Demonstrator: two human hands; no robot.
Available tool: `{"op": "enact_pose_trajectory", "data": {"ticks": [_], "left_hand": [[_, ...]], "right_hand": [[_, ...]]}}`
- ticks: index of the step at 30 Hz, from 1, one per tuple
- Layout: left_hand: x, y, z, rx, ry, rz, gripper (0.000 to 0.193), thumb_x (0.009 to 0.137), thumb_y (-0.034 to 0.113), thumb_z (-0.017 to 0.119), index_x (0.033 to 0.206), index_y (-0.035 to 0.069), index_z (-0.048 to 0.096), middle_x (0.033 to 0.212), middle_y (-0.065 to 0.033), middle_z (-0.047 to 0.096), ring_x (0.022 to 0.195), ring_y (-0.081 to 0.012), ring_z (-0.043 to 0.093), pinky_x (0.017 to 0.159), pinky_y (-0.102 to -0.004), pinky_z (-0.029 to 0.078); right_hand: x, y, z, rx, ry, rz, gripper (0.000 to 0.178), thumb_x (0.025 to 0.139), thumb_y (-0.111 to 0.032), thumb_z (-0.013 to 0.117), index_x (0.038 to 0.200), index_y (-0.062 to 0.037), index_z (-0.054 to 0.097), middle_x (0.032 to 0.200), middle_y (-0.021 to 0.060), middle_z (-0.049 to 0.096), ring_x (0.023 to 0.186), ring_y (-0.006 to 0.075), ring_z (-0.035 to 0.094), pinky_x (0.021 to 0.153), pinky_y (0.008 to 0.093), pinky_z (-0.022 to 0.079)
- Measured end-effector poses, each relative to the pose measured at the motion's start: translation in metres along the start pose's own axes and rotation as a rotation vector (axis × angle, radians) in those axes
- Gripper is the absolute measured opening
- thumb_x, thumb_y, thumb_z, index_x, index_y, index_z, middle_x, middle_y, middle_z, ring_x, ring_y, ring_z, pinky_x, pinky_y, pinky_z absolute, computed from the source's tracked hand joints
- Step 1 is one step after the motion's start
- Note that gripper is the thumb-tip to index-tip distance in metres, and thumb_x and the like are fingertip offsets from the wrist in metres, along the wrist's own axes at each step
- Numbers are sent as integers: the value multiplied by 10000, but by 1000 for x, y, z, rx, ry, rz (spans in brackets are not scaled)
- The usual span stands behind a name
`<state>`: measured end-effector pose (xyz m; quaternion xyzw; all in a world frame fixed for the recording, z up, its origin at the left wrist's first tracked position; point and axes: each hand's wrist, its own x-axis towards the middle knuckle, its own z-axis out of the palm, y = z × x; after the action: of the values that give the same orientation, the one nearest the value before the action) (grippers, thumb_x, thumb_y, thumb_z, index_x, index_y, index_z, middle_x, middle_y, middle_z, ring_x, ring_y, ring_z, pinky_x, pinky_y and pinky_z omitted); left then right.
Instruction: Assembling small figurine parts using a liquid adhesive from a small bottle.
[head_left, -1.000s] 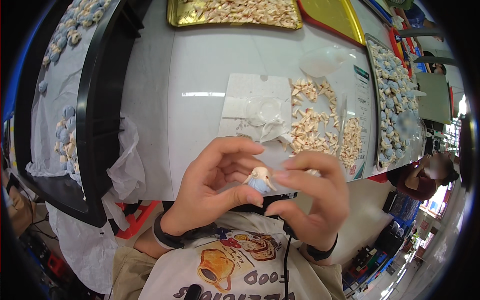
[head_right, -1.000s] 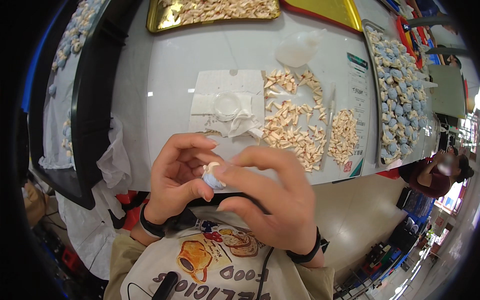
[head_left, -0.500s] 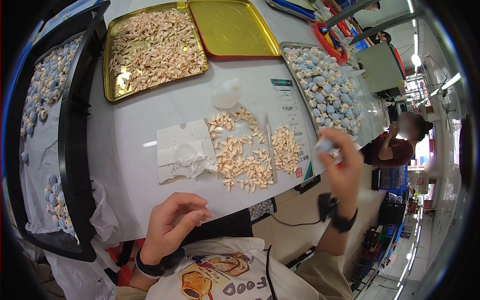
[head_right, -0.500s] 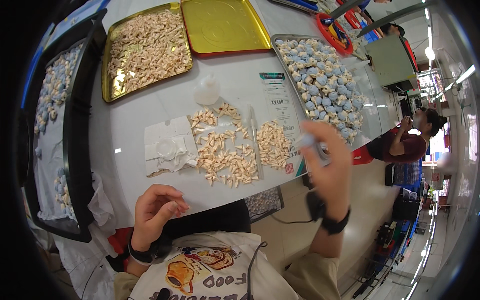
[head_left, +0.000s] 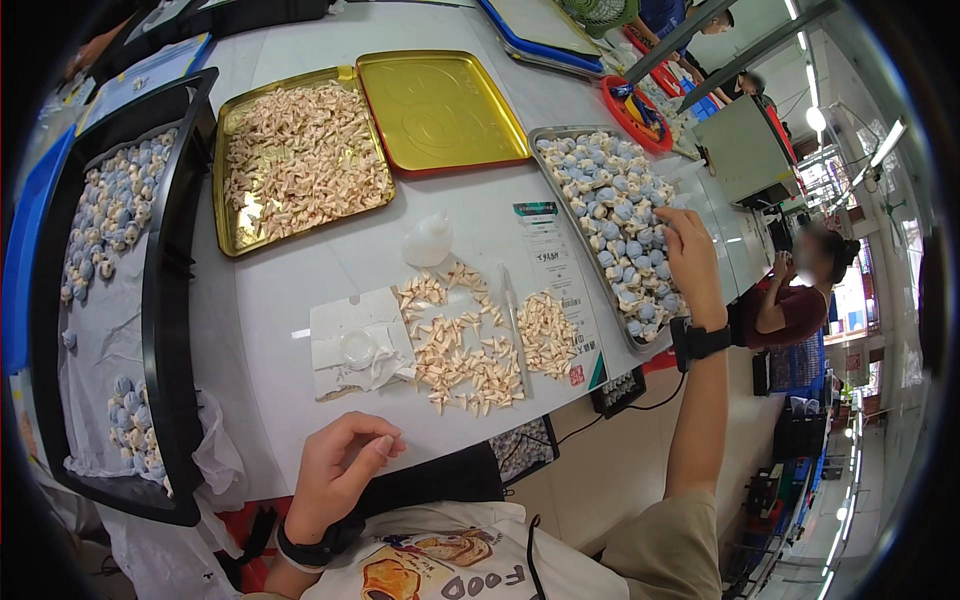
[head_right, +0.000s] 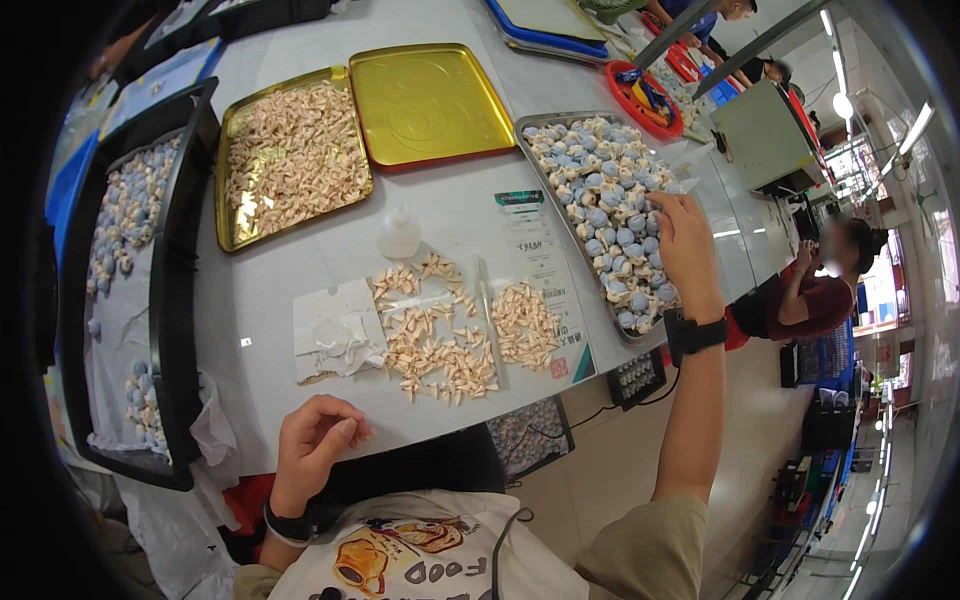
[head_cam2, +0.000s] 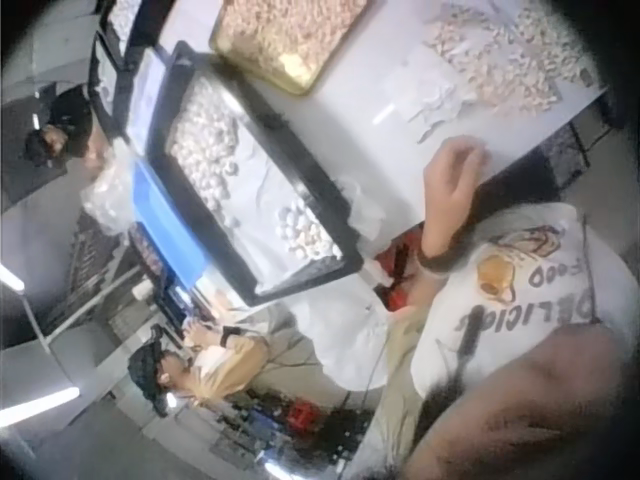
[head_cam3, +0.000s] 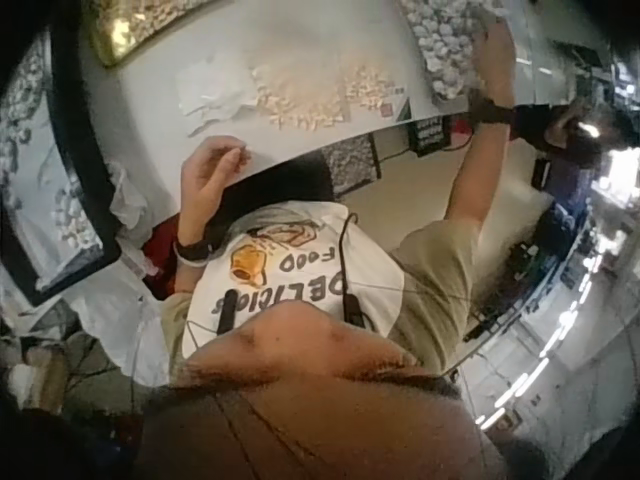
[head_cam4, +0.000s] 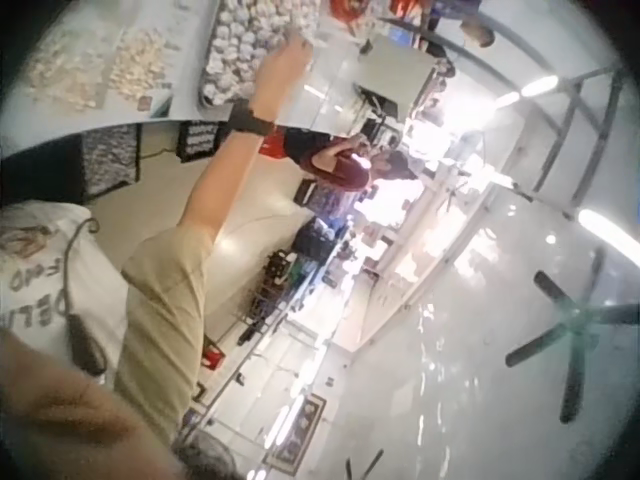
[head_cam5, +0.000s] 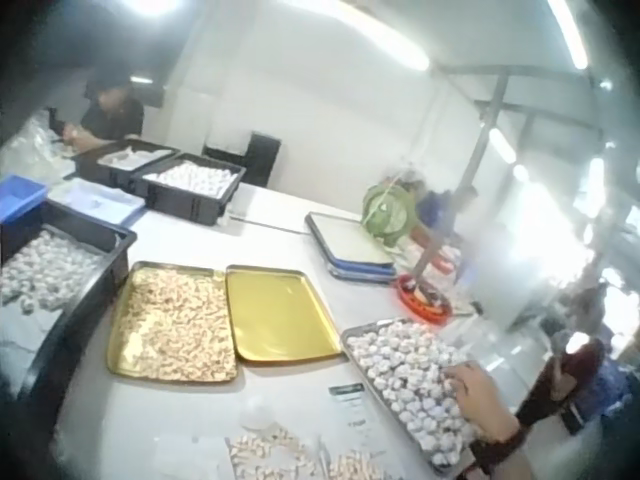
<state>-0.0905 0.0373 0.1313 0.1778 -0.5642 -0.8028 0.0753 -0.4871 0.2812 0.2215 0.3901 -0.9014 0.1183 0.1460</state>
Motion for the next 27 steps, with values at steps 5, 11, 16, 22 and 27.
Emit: {"op": "enact_pose_trajectory", "data": {"ticks": [5, 11, 16, 22, 27], "left_hand": [[0, 0, -1, 5, 4, -9, 129, 929, 55, 544, 994, -45, 593, 897, -87, 641, 840, -132, 627, 754, -241, 497], [0, 3, -1, 39, 1, 4, 131, 928, 54, 545, 996, -46, 595, 907, -87, 642, 848, -131, 630, 757, -241, 499], [3, 3, 0, 108, -29, 19, 136, 920, 58, 551, 1010, -30, 603, 914, -93, 648, 865, -146, 647, 770, -257, 508], [3, 2, 0, 128, -39, 78, 124, 936, 63, 544, 1005, -23, 600, 921, -73, 639, 839, -123, 627, 713, -226, 504], [1, 8, -3, 163, -36, 74, 143, 941, 74, 540, 1027, -23, 601, 949, -84, 636, 890, -134, 633, 755, -246, 510]], "right_hand": [[9, 4, -1, -2, -37, 119, 225, 893, -70, 532, 1105, -74, 608, 996, 157, 580, 923, 346, 580, 793, 398, 466], [9, 8, -2, -48, -27, 104, 242, 887, -114, 557, 1122, -84, 607, 1043, 149, 581, 949, 341, 588, 803, 383, 471], [0, 4, -13, -60, -38, 172, 265, 864, -123, 590, 1126, -96, 620, 1118, 145, 576, 1014, 339, 576, 855, 381, 457], [-14, -33, -23, -56, 114, -62, 265, 836, -59, 594, 1097, -26, 621, 1097, 144, 587, 1016, 330, 561, 887, 382, 427], [-67, -159, -71, 594, -145, -135, 143, 783, -42, 608, 916, 0, 640, 957, 143, 640, 877, 299, 613, 793, 404, 472]]}}
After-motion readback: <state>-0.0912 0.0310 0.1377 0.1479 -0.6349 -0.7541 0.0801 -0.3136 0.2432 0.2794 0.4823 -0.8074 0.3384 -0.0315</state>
